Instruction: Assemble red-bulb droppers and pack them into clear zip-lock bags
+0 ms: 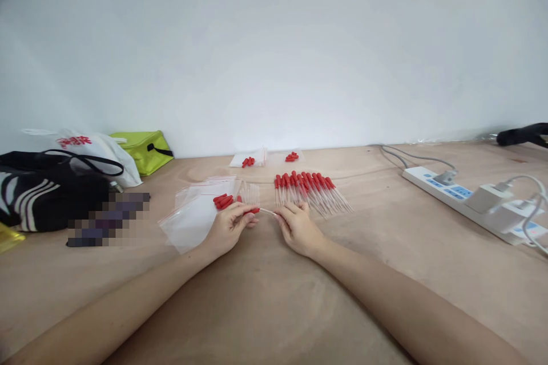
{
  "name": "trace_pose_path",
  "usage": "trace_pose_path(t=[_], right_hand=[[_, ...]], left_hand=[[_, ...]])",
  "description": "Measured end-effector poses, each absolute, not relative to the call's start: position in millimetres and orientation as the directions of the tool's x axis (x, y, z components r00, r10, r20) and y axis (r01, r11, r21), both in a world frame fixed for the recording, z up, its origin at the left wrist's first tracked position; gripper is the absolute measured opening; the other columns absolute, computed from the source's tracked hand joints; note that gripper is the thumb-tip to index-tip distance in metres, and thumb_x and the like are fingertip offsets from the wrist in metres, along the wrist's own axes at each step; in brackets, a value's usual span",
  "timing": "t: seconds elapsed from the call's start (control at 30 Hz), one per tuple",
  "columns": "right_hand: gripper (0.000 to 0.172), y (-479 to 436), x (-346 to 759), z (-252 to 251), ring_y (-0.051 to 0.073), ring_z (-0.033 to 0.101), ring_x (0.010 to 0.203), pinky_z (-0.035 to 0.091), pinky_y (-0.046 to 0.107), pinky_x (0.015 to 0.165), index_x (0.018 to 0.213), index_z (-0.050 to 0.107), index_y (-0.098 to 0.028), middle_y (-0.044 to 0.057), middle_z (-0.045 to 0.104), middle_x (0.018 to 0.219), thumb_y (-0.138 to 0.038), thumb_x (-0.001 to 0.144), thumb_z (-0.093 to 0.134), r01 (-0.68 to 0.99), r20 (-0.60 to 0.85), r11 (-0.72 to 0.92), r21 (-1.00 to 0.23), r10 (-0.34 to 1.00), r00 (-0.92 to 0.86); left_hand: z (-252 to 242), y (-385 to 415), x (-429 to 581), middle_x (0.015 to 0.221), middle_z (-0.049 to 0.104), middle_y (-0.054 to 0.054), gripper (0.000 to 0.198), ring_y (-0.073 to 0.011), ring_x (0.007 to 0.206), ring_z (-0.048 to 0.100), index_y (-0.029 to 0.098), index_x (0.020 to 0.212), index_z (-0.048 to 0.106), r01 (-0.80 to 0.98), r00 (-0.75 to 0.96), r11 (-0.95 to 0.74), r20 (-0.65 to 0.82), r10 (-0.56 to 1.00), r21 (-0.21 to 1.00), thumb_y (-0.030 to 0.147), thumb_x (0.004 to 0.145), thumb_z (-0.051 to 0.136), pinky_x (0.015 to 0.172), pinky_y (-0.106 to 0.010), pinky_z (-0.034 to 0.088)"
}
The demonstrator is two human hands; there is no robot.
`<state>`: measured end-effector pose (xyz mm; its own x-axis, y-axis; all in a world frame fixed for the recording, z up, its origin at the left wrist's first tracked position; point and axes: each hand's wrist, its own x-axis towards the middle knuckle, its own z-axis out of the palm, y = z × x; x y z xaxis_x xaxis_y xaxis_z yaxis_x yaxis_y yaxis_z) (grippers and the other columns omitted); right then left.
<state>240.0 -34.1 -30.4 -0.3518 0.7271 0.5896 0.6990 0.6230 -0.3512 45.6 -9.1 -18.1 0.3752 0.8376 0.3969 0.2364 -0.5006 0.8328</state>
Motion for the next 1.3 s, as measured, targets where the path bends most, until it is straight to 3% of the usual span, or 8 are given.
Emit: trace_pose_path(t=[0.23,0.4,0.53,0.63,0.87,1.3], right_hand=[[0.022,-34.4,238.7,-27.4,0.013,0.051,0.068,0.026,0.03,0.07,0.093,0.059,-0.02,0.002,0.06,0.076,-0.019,0.086,0.038,0.65,0.545,0.649,-0.396,0.736,-0.402],[0.024,-32.0,244.2,-23.6,0.012,0.05,0.066,0.022,0.031,0.07,0.09,0.062,-0.021,0.001,0.062,0.076,-0.017,0.085,0.039,0.642,0.501,0.665,-0.383,0.733,-0.46],[0.024,-29.5,248.9,-20.8,0.011,0.049,0.064,0.019,0.031,0.07,0.087,0.063,-0.021,0.001,0.063,0.075,-0.012,0.081,0.041,0.679,0.482,0.7,-0.222,0.684,-0.548],[0.024,-30.9,247.9,-20.6,0.01,0.048,0.063,0.017,0.031,0.068,0.084,0.063,-0.021,0.001,0.062,0.073,-0.009,0.077,0.042,0.723,0.498,0.678,-0.134,0.677,-0.543],[0.022,-37.4,240.1,-21.5,0.011,0.046,0.059,0.015,0.03,0.064,0.079,0.061,-0.019,0.0,0.061,0.068,-0.012,0.078,0.04,0.746,0.523,0.647,-0.16,0.696,-0.492],[0.021,-42.4,227.9,-21.2,0.01,0.045,0.058,0.014,0.028,0.062,0.071,0.059,-0.018,-0.001,0.059,0.063,-0.015,0.081,0.04,0.724,0.528,0.663,-0.189,0.69,-0.494]], left_hand=[[-17.6,-9.8,45.1,0.081,0.053,-0.003,0.018,-0.0125,0.063,0.06,0.017,0.087,0.061,0.232,0.42,-0.527,0.405,0.812,0.817,0.03,0.081,0.05,0.058,-0.027,0.054],[-11.2,-10.1,41.4,0.074,0.058,-0.003,0.016,-0.0132,0.067,0.056,0.017,0.082,0.065,0.393,0.505,-0.718,0.518,0.69,0.574,0.024,0.082,0.05,0.062,-0.026,0.045],[-8.2,-10.8,40.6,0.071,0.062,-0.001,0.015,-0.0145,0.069,0.056,0.019,0.076,0.066,0.47,0.598,-0.808,0.546,0.587,0.354,0.024,0.081,0.053,0.071,-0.032,0.037],[-8.3,-10.4,40.2,0.069,0.063,0.001,0.014,-0.014,0.069,0.056,0.021,0.074,0.066,0.507,0.619,-0.824,0.558,0.552,0.253,0.025,0.081,0.054,0.075,-0.034,0.031],[-6.3,-10.2,37.0,0.068,0.064,0.002,0.012,-0.0119,0.064,0.055,0.02,0.072,0.064,0.478,0.613,-0.859,0.629,0.478,0.186,0.028,0.078,0.057,0.082,-0.037,0.028],[-7.3,-13.9,39.1,0.07,0.064,0.001,0.012,-0.0122,0.066,0.057,0.018,0.071,0.061,0.47,0.66,-0.868,0.589,0.466,0.159,0.026,0.078,0.055,0.087,-0.039,0.024]])
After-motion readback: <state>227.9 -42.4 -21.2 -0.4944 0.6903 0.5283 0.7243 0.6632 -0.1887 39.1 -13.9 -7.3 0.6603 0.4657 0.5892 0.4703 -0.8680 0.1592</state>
